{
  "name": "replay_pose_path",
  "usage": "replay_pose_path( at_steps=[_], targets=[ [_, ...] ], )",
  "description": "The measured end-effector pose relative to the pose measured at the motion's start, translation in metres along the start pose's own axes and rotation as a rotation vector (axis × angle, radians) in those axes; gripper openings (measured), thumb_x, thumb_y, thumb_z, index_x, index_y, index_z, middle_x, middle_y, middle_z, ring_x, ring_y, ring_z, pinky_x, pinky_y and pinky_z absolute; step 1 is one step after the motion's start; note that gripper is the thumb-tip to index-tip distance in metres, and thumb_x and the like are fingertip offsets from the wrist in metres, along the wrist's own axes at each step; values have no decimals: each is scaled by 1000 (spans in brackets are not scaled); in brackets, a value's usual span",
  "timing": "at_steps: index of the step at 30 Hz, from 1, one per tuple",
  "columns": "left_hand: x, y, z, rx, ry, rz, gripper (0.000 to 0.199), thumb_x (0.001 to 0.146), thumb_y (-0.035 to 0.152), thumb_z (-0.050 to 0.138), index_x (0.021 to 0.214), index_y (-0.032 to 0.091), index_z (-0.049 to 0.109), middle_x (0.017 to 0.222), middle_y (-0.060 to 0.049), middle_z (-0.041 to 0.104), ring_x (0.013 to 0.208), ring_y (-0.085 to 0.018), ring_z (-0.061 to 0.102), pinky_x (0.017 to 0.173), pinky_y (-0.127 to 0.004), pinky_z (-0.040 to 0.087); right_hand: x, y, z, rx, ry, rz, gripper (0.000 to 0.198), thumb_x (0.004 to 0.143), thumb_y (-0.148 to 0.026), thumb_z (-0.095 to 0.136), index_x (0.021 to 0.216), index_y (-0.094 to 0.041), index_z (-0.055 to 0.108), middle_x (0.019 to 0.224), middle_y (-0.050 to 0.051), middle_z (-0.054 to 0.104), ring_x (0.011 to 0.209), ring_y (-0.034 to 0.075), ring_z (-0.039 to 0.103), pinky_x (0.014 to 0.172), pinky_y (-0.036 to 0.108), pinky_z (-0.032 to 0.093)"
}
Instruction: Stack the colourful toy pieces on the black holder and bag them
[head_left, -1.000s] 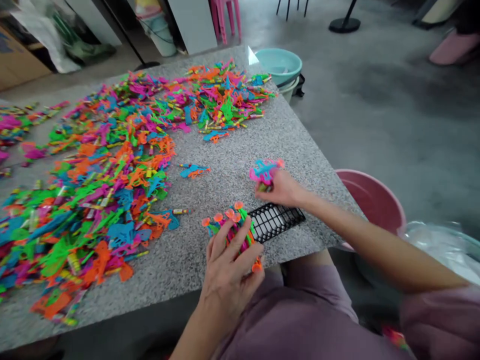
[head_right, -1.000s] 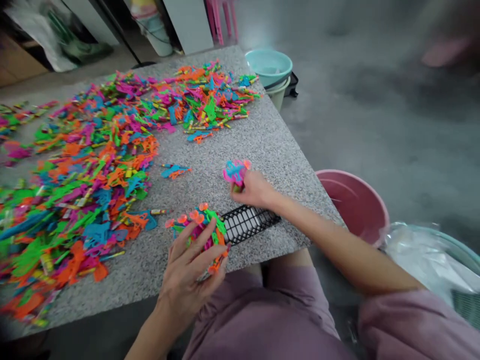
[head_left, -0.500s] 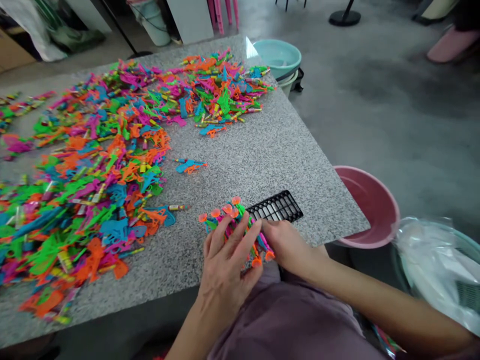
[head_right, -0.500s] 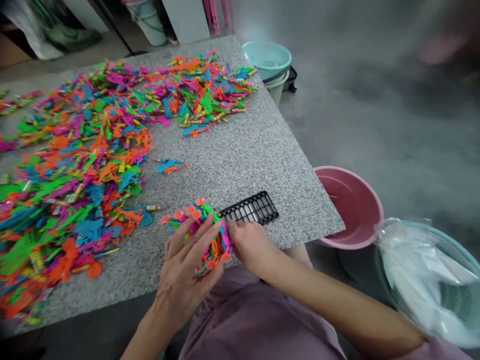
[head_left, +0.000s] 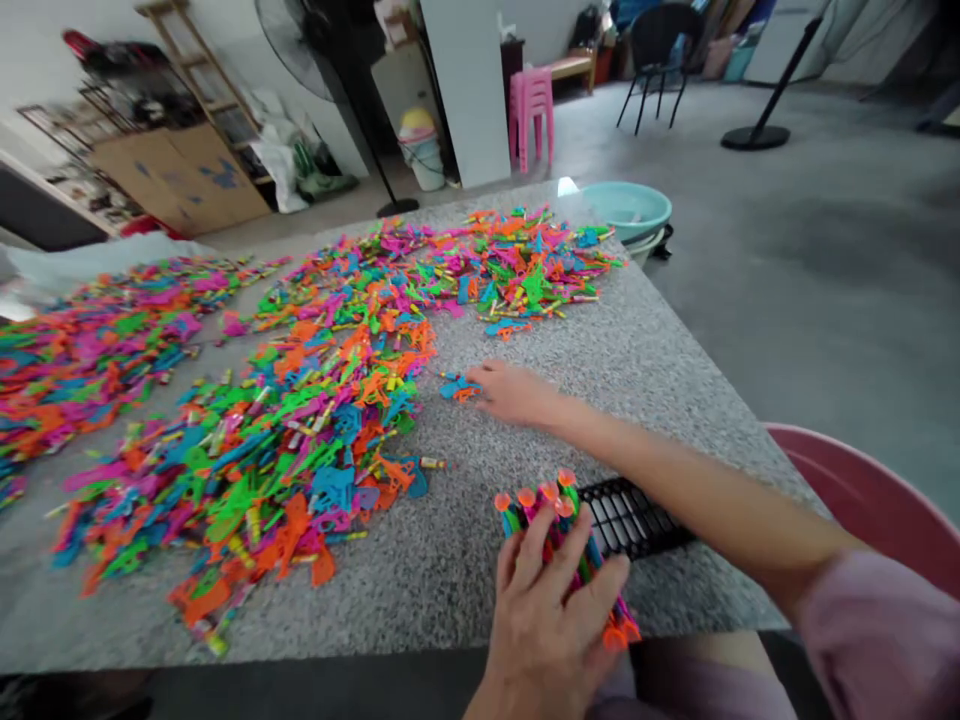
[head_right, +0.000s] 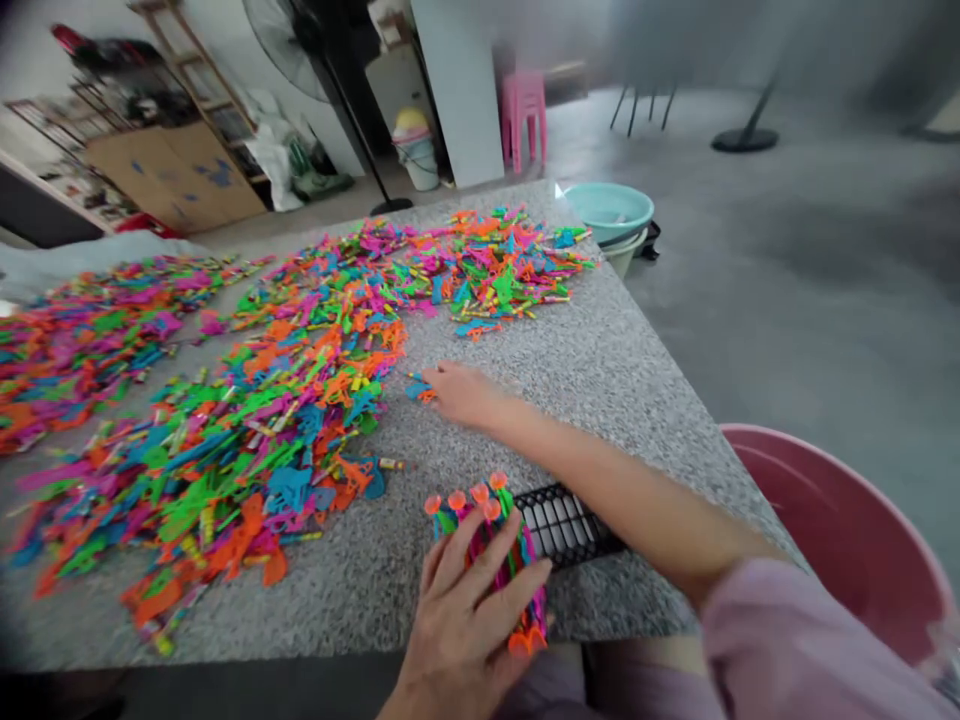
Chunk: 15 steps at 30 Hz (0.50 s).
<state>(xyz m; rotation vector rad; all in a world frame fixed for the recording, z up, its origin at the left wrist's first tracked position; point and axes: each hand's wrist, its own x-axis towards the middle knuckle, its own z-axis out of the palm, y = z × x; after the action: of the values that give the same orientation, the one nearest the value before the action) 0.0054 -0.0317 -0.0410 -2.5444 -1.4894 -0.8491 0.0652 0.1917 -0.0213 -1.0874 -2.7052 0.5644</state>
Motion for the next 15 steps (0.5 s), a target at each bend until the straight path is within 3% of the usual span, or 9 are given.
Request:
replay_pose_path(
  at_steps=[3,5,7,11,15],
  targets=[
    [-4,1,16,14,172,-34,28,93,44,50,110,34,71,129,1,66,132,-25,46,101,-36,35,67,-12,21,9,64,-121,25,92,-12,52,115,-16,61,123,7,60,109,15,55,79,20,43],
    [-6,1,23,36,253,-71,19,92,35,56,102,37,72,124,5,68,131,-22,48,104,-34,33,87,-5,32,25,56,-197,19,90,-6,48,95,-13,65,111,0,64,104,6,54,77,13,38],
    [-6,0,22,46,217,-64,20,90,29,60,102,38,72,124,7,68,132,-20,48,105,-33,33,88,15,34,44,17,-228,20,87,-2,48,73,-10,61,94,-4,65,96,1,53,72,10,35],
    [-3,-5,7,-14,36,1,29,93,41,54,116,35,69,130,1,65,132,-24,47,101,-34,36,46,72,16,85,-54,-160,25,80,4,54,59,-9,55,84,-2,64,91,3,53,72,12,35],
    [-1,-7,3,-89,65,-7,33,91,45,54,116,31,69,130,-4,65,132,-28,48,101,-37,35,-39,111,1,102,-35,20,15,81,2,57,80,-11,64,83,2,65,76,7,55,70,18,39]
  ],
)
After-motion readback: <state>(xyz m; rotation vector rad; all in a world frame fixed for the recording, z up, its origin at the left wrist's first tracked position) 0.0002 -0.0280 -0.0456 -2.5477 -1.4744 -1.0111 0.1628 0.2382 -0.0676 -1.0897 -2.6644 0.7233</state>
